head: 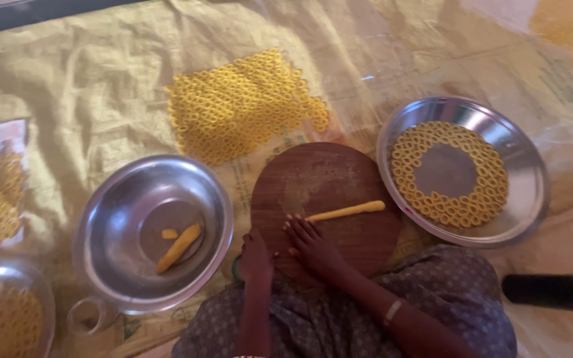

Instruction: The person rolls a yellow dough rope on a wooden board, then pinches off small segments and joins the ends to form rings. The rings are placed into a metal tray. The process repeats continuously.

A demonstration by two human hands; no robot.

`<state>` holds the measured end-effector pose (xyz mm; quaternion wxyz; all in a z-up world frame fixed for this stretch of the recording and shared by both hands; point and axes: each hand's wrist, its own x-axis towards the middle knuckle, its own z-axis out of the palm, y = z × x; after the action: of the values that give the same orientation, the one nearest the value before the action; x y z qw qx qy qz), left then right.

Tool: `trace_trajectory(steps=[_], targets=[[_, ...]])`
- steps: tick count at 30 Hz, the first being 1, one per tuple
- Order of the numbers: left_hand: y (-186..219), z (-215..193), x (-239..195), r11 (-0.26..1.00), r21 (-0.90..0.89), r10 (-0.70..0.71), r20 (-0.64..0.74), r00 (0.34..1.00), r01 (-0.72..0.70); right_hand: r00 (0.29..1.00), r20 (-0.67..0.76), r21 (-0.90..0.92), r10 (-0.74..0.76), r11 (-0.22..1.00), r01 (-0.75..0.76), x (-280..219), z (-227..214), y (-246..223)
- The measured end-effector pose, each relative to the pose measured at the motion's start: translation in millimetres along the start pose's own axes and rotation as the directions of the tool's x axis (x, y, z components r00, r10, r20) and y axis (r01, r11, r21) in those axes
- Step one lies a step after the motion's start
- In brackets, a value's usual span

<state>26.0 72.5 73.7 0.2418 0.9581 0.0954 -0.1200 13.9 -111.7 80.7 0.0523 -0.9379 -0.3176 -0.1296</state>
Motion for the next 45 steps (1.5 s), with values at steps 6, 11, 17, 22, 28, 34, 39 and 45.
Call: trace_trajectory(steps=[6,11,17,22,28,34,39,45], targets=[[-11,10,6,0.998,0.035,0.057,0.005,0.998,-0.057,0.985,0.160,0.015,0.065,0.998,-0.068,33,25,27],[-8,4,1,0.993,0.087,0.086,-0.025,0.996,-0.083,0.986,0.156,0.014,0.065,0.998,-0.068,10,3,6],[0,-3,-6,0.995,0.101,0.020,0.020,1.000,-0.022,0.972,0.009,0.531,0.235,0.822,-0.204,-8,-67,0],[4,-10,-13,0.995,0.083,0.047,-0.004,0.999,-0.046,0.896,0.004,0.774,0.444,0.566,-0.284,-16,-121,-3],[5,-12,-10,0.998,0.069,0.002,0.035,0.999,-0.005,0.853,-0.115,0.812,0.508,0.543,-0.215,-15,-166,4],[5,-8,-8,0.997,0.079,0.002,0.015,1.000,-0.003,0.701,-0.453,0.806,0.551,0.589,0.058,-11,-250,18],[-2,7,-8,0.995,0.077,0.073,-0.045,0.996,-0.070,0.203,-0.728,0.684,0.655,0.675,0.277,-33,-337,25],[2,6,-5,0.993,0.107,0.046,-0.046,0.998,-0.041,0.107,-0.870,0.491,0.482,0.825,0.280,-37,-363,13]])
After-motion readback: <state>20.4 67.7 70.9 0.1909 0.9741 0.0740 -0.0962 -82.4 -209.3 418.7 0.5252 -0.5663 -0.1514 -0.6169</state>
